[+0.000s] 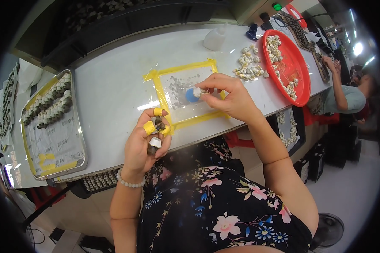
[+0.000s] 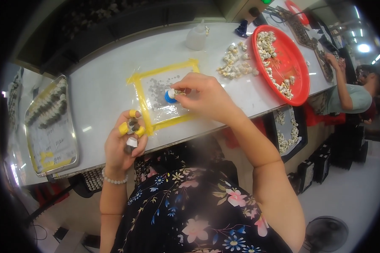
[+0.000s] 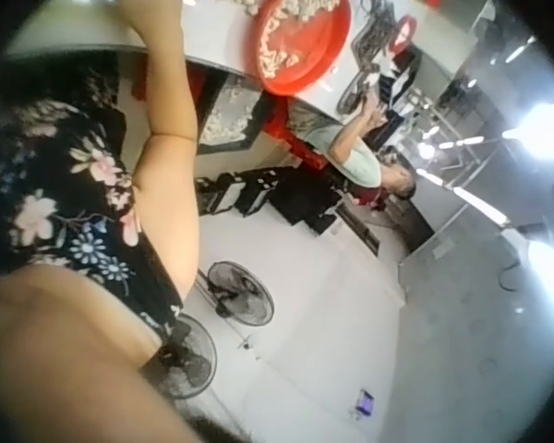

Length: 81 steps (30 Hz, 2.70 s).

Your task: The person assembles plastic components onto a base plate by hand, taking the components from a tray and a container and attaching them to the base plate.

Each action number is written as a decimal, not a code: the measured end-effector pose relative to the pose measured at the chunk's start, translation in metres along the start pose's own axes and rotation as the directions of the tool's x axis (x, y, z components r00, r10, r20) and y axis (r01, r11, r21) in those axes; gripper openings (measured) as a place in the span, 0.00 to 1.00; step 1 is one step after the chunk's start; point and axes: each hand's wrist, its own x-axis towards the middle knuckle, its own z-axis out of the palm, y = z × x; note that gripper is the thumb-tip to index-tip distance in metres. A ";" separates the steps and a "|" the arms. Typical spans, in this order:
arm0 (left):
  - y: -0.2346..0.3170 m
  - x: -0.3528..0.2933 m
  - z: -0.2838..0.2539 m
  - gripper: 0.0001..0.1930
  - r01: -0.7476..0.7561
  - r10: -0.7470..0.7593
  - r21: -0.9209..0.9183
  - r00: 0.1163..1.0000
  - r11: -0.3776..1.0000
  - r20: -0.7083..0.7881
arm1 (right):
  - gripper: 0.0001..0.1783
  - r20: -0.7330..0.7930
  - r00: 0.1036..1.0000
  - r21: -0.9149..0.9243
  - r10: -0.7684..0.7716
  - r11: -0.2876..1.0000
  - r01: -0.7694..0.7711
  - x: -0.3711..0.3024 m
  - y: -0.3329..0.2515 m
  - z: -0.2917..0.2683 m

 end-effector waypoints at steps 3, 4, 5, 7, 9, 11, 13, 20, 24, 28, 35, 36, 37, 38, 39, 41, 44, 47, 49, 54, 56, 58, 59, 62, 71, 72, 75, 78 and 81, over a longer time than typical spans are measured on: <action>0.005 -0.002 0.009 0.12 0.032 -0.022 0.106 0.995 0.994 -0.095 | 0.11 0.024 0.994 -0.161 -0.108 0.981 0.111 0.001 0.003 -0.002; 0.004 -0.003 0.008 0.12 0.033 -0.023 0.106 0.995 0.994 -0.093 | 0.11 0.035 0.990 -0.237 -0.140 0.961 0.144 0.001 0.002 -0.003; 0.003 -0.003 0.006 0.12 0.001 0.007 0.096 0.997 0.995 -0.082 | 0.11 0.049 0.984 -0.311 -0.170 0.934 0.177 0.002 0.001 -0.003; -0.001 -0.004 0.002 0.13 -0.033 0.039 0.084 0.997 0.996 -0.071 | 0.11 0.062 0.978 -0.346 -0.198 0.915 0.207 0.004 0.000 -0.004; -0.004 -0.004 -0.002 0.13 -0.098 0.106 0.105 0.992 0.990 -0.069 | 0.11 0.076 0.971 -0.380 -0.225 0.894 0.237 0.005 -0.001 -0.003; -0.005 -0.005 -0.007 0.14 -0.093 0.101 0.138 0.994 0.986 -0.048 | 0.10 0.101 0.972 -0.419 -0.213 0.877 0.236 0.007 -0.003 -0.003; -0.005 -0.006 -0.009 0.15 -0.089 0.096 0.171 0.995 0.981 -0.029 | 0.10 0.121 0.965 -0.442 -0.232 0.858 0.261 0.008 -0.003 -0.002; -0.011 -0.004 -0.008 0.20 -0.238 0.239 -0.035 0.971 0.971 0.028 | 0.10 0.147 0.954 -0.450 -0.260 0.842 0.298 0.013 -0.005 0.000; -0.010 -0.002 0.013 0.19 -0.249 0.238 -0.024 0.947 0.968 -0.214 | 0.11 0.084 0.966 -0.404 -0.243 0.878 0.256 0.011 -0.003 -0.001; -0.011 -0.002 0.009 0.18 -0.147 0.198 0.211 0.950 0.966 -0.243 | 0.11 0.030 0.982 -0.269 -0.186 0.945 0.187 0.008 -0.004 0.000; -0.016 0.002 0.010 0.20 -0.152 0.155 0.042 0.983 0.988 -0.098 | 0.12 -0.011 1.000 0.016 0.012 1.000 -0.012 0.002 -0.005 -0.002; -0.015 0.003 0.012 0.20 -0.112 0.112 0.000 0.990 0.994 -0.092 | 0.12 -0.010 1.000 0.016 0.013 1.000 -0.012 0.001 -0.004 -0.001; -0.015 0.004 0.014 0.20 -0.112 0.112 -0.001 0.989 0.994 -0.092 | 0.12 -0.010 1.000 0.101 0.028 0.995 -0.027 -0.001 -0.003 0.000; -0.015 0.004 0.016 0.20 -0.098 0.098 -0.006 0.992 0.995 -0.084 | 0.12 -0.008 0.999 0.185 0.044 0.982 -0.042 -0.002 -0.003 0.001; -0.014 0.004 0.017 0.20 -0.087 0.086 -0.011 0.993 0.996 -0.079 | 0.12 -0.005 0.999 0.187 0.043 0.982 -0.041 -0.003 -0.005 0.001; -0.017 0.003 0.014 0.19 -0.100 0.101 0.019 0.990 0.995 -0.095 | 0.13 0.080 0.995 0.285 0.053 0.956 -0.074 -0.004 -0.009 0.003; -0.024 0.004 0.004 0.18 -0.130 0.134 0.045 0.985 0.990 -0.105 | 0.13 0.120 0.990 0.328 0.072 0.938 -0.108 -0.007 -0.011 0.007; -0.028 0.004 0.001 0.17 -0.172 0.180 0.085 0.979 0.981 -0.099 | 0.13 0.158 0.983 0.402 0.091 0.904 -0.148 -0.010 -0.016 0.010; -0.029 0.003 0.003 0.16 -0.194 0.208 0.128 0.973 0.973 -0.101 | 0.13 0.160 0.985 0.392 0.071 0.911 -0.130 -0.010 -0.019 0.013; -0.034 0.004 0.006 0.15 -0.252 0.286 0.268 0.953 0.930 -0.098 | 0.12 0.183 0.983 0.290 -0.014 0.956 -0.041 -0.010 -0.027 0.014; -0.035 0.003 0.006 0.15 -0.253 0.284 0.247 0.954 0.935 -0.098 | 0.12 0.164 0.986 0.243 -0.040 0.970 -0.001 -0.010 -0.028 0.015; -0.036 0.004 0.006 0.16 -0.255 0.281 0.224 0.955 0.941 -0.094 | 0.12 0.160 0.986 0.226 -0.044 0.974 0.007 -0.010 -0.028 0.013; -0.036 0.003 0.007 0.17 -0.252 0.283 0.253 0.954 0.934 -0.095 | 0.12 0.157 0.986 0.211 -0.050 0.977 0.016 -0.010 -0.028 0.012; -0.036 0.003 0.007 0.19 -0.257 0.286 0.260 0.955 0.931 -0.079 | 0.13 0.163 0.984 0.195 -0.068 0.980 0.035 -0.010 -0.029 0.012; -0.040 0.001 0.011 0.20 -0.239 0.297 0.384 0.949 0.892 -0.100 | 0.16 0.276 0.947 0.068 -0.166 0.986 0.153 -0.010 -0.021 0.007; -0.041 0.001 0.012 0.20 -0.237 0.303 0.413 0.948 0.879 -0.099 | 0.16 0.276 0.947 0.066 -0.163 0.986 0.151 -0.011 -0.020 0.007; -0.045 0.002 0.011 0.19 -0.245 0.325 0.467 0.941 0.849 -0.097 | 0.16 0.267 0.946 0.083 -0.183 0.982 0.167 -0.013 -0.016 0.009; -0.045 -0.001 0.010 0.20 -0.213 0.275 0.470 0.959 0.856 -0.066 | 0.16 0.266 0.939 0.068 -0.219 0.976 0.208 -0.016 -0.012 0.009; -0.038 -0.002 0.013 0.19 -0.168 0.222 0.419 0.971 0.893 -0.083 | 0.15 0.291 0.947 0.153 -0.138 0.984 0.097 -0.020 -0.011 0.009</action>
